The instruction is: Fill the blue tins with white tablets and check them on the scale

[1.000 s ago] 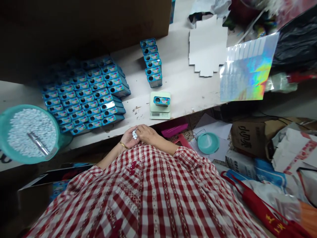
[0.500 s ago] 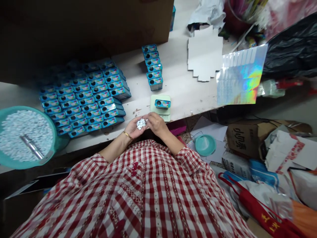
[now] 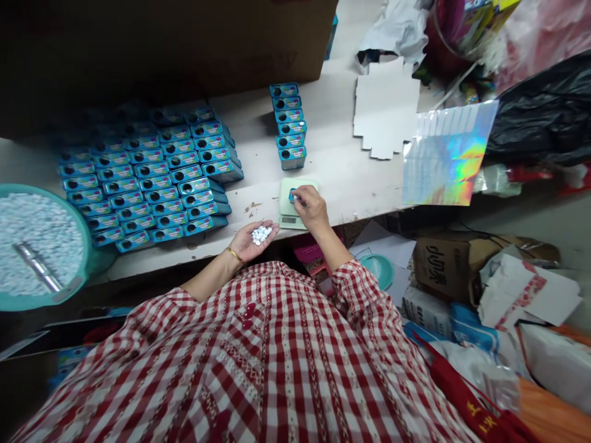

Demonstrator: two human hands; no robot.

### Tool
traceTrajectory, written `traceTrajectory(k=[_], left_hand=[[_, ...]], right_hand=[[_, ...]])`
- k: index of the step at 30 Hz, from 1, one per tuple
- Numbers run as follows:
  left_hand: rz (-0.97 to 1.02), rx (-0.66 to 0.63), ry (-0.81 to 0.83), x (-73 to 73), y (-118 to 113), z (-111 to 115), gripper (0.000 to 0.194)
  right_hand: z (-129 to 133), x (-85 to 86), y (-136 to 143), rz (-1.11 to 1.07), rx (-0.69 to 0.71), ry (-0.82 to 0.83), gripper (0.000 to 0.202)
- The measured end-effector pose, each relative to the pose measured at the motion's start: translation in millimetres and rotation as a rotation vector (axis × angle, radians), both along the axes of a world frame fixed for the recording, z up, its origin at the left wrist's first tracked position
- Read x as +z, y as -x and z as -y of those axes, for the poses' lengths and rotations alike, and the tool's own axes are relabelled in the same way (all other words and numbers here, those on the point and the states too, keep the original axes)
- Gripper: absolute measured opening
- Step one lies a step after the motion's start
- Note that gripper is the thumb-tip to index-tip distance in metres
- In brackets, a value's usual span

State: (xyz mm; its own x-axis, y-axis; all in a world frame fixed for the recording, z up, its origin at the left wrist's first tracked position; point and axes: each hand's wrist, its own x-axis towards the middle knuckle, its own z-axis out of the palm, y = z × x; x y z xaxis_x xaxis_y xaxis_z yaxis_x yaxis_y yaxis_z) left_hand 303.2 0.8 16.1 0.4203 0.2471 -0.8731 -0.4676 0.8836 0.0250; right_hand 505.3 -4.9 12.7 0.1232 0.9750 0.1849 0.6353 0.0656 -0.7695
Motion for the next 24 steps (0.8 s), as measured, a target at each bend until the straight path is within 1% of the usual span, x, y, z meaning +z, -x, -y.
traceTrajectory(k=[3,6,9,11,13,15,17,19,21,24], left_hand=[[-0.014,0.023,0.006,2.5,2.6,-2.5,0.024],[-0.012,0.035,0.008,3.4,5.1,-2.4,0.023],[0.004,0.031,0.0,2.5,6.3,-0.5,0.023],[0.028,0.018,-0.012,1.6,6.0,0.9,0.024],[0.061,0.007,-0.028,0.5,5.5,2.2,0.024],[0.08,0.013,-0.037,-0.4,5.6,3.8,0.024],[0.084,0.028,-0.029,-0.9,7.5,6.4,0.024],[0.082,0.022,-0.005,-0.7,11.9,10.4,0.025],[0.083,0.002,0.027,-0.1,18.4,15.4,0.027],[0.077,-0.017,0.061,1.0,28.7,22.4,0.029]], right_hand=[[-8.0,-6.0,-7.1,0.1,0.055,-0.01,0.021],[-9.0,-7.4,-10.4,0.18,0.073,0.01,0.025],[-5.7,-4.1,-13.1,0.176,0.064,0.041,0.028],[1.2,1.8,-8.1,0.15,0.056,0.035,0.028],[13.7,10.0,7.1,0.13,0.084,0.027,0.028],[29.8,18.6,32.0,0.143,0.184,0.052,0.028],[44.6,25.4,60.2,0.228,0.31,0.12,0.029],[54.2,29.2,83.9,0.353,0.404,0.217,0.032],[57.6,30.3,98.6,0.453,0.505,0.312,0.032],[56.4,30.0,105.5,0.516,0.652,0.373,0.026]])
